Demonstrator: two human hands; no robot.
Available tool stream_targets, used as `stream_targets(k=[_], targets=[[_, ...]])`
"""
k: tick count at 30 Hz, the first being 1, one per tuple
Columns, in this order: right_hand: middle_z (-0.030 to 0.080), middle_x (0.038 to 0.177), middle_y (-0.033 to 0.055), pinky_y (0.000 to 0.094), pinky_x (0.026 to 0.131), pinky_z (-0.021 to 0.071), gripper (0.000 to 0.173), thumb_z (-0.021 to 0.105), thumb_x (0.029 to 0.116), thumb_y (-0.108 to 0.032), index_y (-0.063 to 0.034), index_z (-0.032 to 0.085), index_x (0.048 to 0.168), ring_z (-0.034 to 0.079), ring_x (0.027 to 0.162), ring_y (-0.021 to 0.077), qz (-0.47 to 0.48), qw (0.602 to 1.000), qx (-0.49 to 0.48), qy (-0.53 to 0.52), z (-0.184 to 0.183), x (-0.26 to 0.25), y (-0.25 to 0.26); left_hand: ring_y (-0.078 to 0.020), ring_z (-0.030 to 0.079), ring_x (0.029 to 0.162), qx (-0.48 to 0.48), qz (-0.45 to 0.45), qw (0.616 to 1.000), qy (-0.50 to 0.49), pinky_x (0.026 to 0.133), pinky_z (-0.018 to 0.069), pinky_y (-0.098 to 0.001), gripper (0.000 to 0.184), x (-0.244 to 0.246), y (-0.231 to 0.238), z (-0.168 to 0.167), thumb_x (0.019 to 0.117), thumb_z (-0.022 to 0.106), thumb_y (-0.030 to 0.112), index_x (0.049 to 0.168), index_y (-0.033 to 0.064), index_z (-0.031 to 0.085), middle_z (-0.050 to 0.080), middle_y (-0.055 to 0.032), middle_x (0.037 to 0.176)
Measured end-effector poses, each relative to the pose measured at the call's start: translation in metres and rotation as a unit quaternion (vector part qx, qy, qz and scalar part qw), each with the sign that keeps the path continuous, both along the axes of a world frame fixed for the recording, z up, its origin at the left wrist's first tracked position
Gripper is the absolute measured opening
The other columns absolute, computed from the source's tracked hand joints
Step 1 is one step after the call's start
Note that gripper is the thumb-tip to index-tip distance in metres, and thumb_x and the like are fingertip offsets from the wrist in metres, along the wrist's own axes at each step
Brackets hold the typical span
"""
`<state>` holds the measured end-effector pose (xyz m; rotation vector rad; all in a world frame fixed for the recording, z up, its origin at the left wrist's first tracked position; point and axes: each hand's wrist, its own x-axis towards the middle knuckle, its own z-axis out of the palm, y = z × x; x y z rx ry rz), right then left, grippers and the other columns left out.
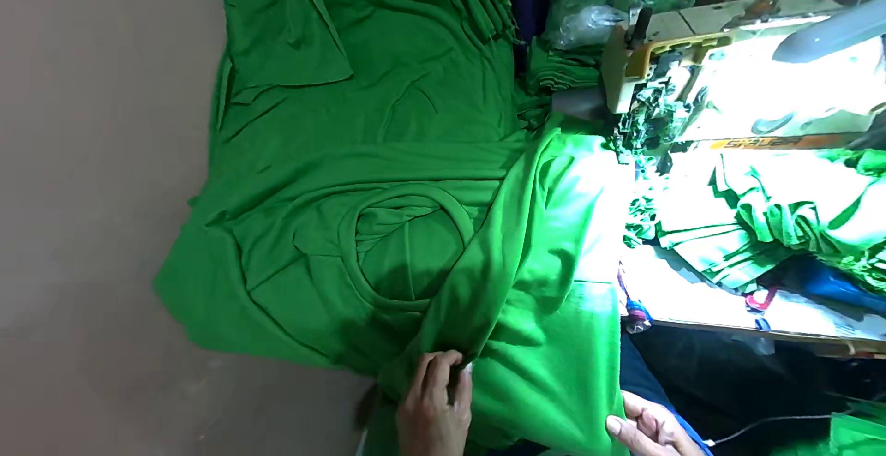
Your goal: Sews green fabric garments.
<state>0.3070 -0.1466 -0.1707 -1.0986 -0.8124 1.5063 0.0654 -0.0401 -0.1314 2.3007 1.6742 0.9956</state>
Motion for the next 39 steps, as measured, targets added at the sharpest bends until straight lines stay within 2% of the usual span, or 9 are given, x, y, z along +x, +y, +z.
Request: stream_targets(k=[7, 10, 12, 15, 18, 21, 28, 35, 39], targets=[[0.075, 0.095, -0.0101, 0.0207, 0.081, 0.0585, 0.027, 0.048, 0.0963, 0.007, -0.0074, 0.065, 0.110, 0.070, 0.086, -0.0011, -0.020, 1.000, -0.009, -0.003, 0.006, -0.003, 0.002, 0.0024, 0.064, 0.083, -0.017, -0.133, 0.990, -0.033, 0.077, 0.0532, -0.0135, 0.021, -0.085, 0.046, 0.107, 0.0953, 0.068, 0.018, 0.095, -0.0031, 0.073, 0.071, -0.0064, 0.090], [0.076, 0.095, -0.0095, 0.0210, 0.080, 0.0587, 0.029, 0.048, 0.0962, 0.008, -0.0086, 0.067, 0.110, 0.071, 0.086, -0.0009, -0.021, 1.000, 0.003, 0.001, 0.003, -0.002, 0.001, -0.0196, 0.067, 0.087, 0.200, 0.047, 0.979, 0.008, 0.079, 0.0554, -0.0328, 0.032, -0.113, 0.093, 0.137, 0.1010, 0.064, 0.026, 0.104, -0.0045, 0.072, 0.070, -0.0202, 0.098], [0.076, 0.096, -0.0098, 0.0212, 0.080, 0.0584, 0.027, 0.048, 0.0965, 0.007, -0.0084, 0.066, 0.111, 0.070, 0.087, -0.0008, -0.022, 1.000, 0.008, 0.007, 0.004, -0.003, 0.000, -0.0434, 0.054, 0.124, 0.238, 0.149, 0.960, 0.000, 0.107, 0.0422, -0.0512, 0.039, -0.089, 0.101, 0.151, 0.1031, 0.056, 0.021, 0.129, -0.0076, 0.062, 0.054, -0.0344, 0.134], [0.076, 0.095, -0.0093, 0.0228, 0.082, 0.0593, 0.027, 0.050, 0.0961, 0.007, -0.0083, 0.067, 0.111, 0.071, 0.087, 0.0005, -0.031, 0.999, 0.004, 0.014, 0.000, -0.003, -0.003, -0.0390, 0.050, 0.133, 0.319, 0.082, 0.944, -0.010, 0.111, 0.0405, -0.0453, 0.050, -0.052, 0.099, 0.121, 0.1030, 0.059, 0.024, 0.141, -0.0079, 0.052, 0.049, -0.0334, 0.144], [0.076, 0.094, -0.0102, 0.0233, 0.084, 0.0593, 0.028, 0.049, 0.0970, 0.007, -0.0098, 0.066, 0.112, 0.071, 0.086, -0.0001, -0.016, 1.000, 0.001, -0.004, -0.005, 0.000, -0.004, -0.0245, 0.060, 0.106, 0.350, -0.035, 0.936, 0.013, 0.094, 0.0486, -0.0295, 0.015, -0.011, 0.090, 0.073, 0.0993, 0.061, 0.015, 0.105, 0.0046, 0.069, 0.062, -0.0197, 0.111], [0.076, 0.094, -0.0104, 0.0234, 0.083, 0.0591, 0.028, 0.049, 0.0967, 0.007, -0.0103, 0.067, 0.111, 0.071, 0.086, -0.0001, -0.003, 1.000, 0.003, -0.006, -0.007, 0.004, -0.003, -0.0181, 0.058, 0.099, 0.326, -0.068, 0.943, 0.001, 0.090, 0.0452, -0.0192, 0.012, -0.010, 0.098, 0.057, 0.0976, 0.059, 0.012, 0.097, 0.0058, 0.070, 0.061, -0.0174, 0.103], [0.076, 0.096, -0.0102, 0.0229, 0.084, 0.0591, 0.027, 0.050, 0.0954, 0.007, -0.0083, 0.065, 0.112, 0.071, 0.088, -0.0001, -0.014, 1.000, -0.005, 0.007, -0.005, -0.002, 0.001, -0.0451, 0.052, 0.133, 0.210, -0.116, 0.965, 0.105, 0.107, 0.0414, -0.0597, 0.030, -0.021, 0.164, 0.088, 0.0980, 0.059, 0.013, 0.124, 0.0035, 0.071, 0.062, -0.0230, 0.135], [0.076, 0.097, -0.0099, 0.0223, 0.084, 0.0590, 0.027, 0.051, 0.0949, 0.008, -0.0081, 0.064, 0.112, 0.071, 0.088, 0.0000, -0.031, 0.999, -0.023, 0.011, -0.002, -0.001, -0.001, -0.0401, 0.057, 0.125, 0.118, -0.124, 0.981, 0.088, 0.103, 0.0422, -0.0602, 0.035, -0.018, 0.178, 0.080, 0.0959, 0.065, 0.025, 0.123, 0.0046, 0.072, 0.063, -0.0194, 0.133], [0.076, 0.096, -0.0085, 0.0243, 0.084, 0.0593, 0.026, 0.050, 0.0966, 0.006, -0.0078, 0.065, 0.112, 0.071, 0.088, 0.0012, -0.007, 1.000, -0.024, 0.008, -0.006, 0.001, 0.002, -0.0280, 0.063, 0.116, 0.118, -0.109, 0.987, -0.014, 0.097, 0.0512, -0.0423, 0.024, -0.015, 0.180, 0.078, 0.0991, 0.064, 0.020, 0.111, 0.0028, 0.075, 0.067, -0.0175, 0.123]])
